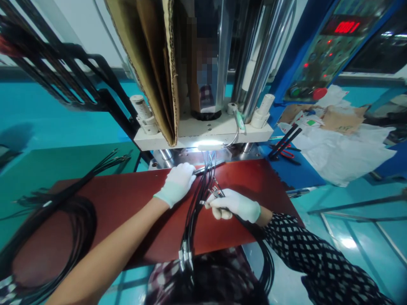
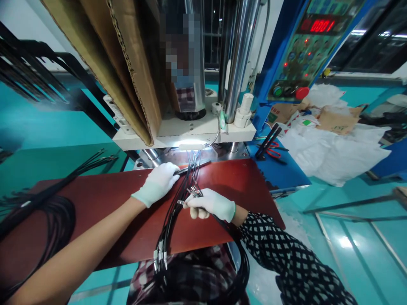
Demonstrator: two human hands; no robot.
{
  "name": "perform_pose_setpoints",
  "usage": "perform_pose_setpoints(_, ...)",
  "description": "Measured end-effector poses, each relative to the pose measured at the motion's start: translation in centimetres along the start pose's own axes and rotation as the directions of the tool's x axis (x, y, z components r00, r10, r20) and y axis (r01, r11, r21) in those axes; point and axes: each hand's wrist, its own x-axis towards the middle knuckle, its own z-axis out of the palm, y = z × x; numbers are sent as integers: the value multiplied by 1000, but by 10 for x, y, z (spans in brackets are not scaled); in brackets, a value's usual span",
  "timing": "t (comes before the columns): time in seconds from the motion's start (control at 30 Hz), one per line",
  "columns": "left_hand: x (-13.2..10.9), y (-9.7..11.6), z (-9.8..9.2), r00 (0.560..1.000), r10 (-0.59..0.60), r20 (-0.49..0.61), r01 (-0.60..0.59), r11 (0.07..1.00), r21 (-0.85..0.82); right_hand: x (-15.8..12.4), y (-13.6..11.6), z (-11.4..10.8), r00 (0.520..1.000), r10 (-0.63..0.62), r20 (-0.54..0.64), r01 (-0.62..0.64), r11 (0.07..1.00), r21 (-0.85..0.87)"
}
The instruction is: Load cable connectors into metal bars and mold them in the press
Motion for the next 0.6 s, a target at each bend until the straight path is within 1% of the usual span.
perform_pose_setpoints(0.1, -20, 4, -8, 995, -75, 61, 59, 971, 233, 0, -3, 2, 999, -24, -34, 23, 999, -29)
perform_pose_setpoints(0.13, -24, 5, -10, 993, -89, 79, 64, 962, 267, 1, -5, 4, 1000, -17, -26, 16, 998, -58)
perform_pose_setpoints(0.2, -32, 3, -14, 988, -123, 91, 95, 958, 269, 2, -8, 8, 1000, 0, -2, 0, 993, -118)
perform_pose_setpoints(0.27, -46, -5, -20, 976, -207, 65, 192, 963, 191, 1, -8, 11, 1000, 0, 0, 0, 989, -150)
perform_pose_setpoints(0.3, -56, -11, -24, 962, -267, 57, 259, 959, 115, 0, -8, 12, 1000, -5, -12, 3, 989, -148)
perform_pose_setpoints(0.33, -68, -16, -29, 946, -319, 58, 320, 947, 4, -1, -8, 13, 1000, -8, -25, 5, 990, -138)
perform_pose_setpoints(0.37, -80, -21, -33, 931, -359, 72, 365, 920, -141, -2, -7, 14, 999, -8, -34, 3, 992, -124)
perform_pose_setpoints(0.4, -91, -23, -38, 920, -380, 98, 391, 865, -313, -3, -8, 16, 999, -3, -31, -1, 994, -111)
perform_pose_setpoints(0.43, -100, -23, -42, 917, -378, 129, 390, 775, -496, -3, -9, 19, 1000, 4, -17, -6, 995, -101)
perform_pose_setpoints(0.47, -106, -21, -45, 922, -352, 163, 367, 651, -665, -2, -11, 22, 1000, 8, 10, -7, 995, -95)
perform_pose_setpoints(0.5, -109, -16, -46, 926, -314, 209, 347, 493, -798, -1, -15, 26, 999, 1, 42, 3, 996, -88)
perform_pose_setpoints(0.53, -108, -10, -46, 925, -267, 270, 349, 318, -882, -1, -19, 30, 997, -17, 75, 23, 996, -81)
perform_pose_setpoints(0.57, -104, -4, -45, 917, -204, 343, 375, 147, -915, 0, -23, 33, 994, -40, 103, 49, 996, -79)
perform_pose_setpoints(0.6, -98, 3, -43, 900, -129, 416, 419, -2, -908, 0, -26, 37, 991, -63, 116, 73, 994, -83)
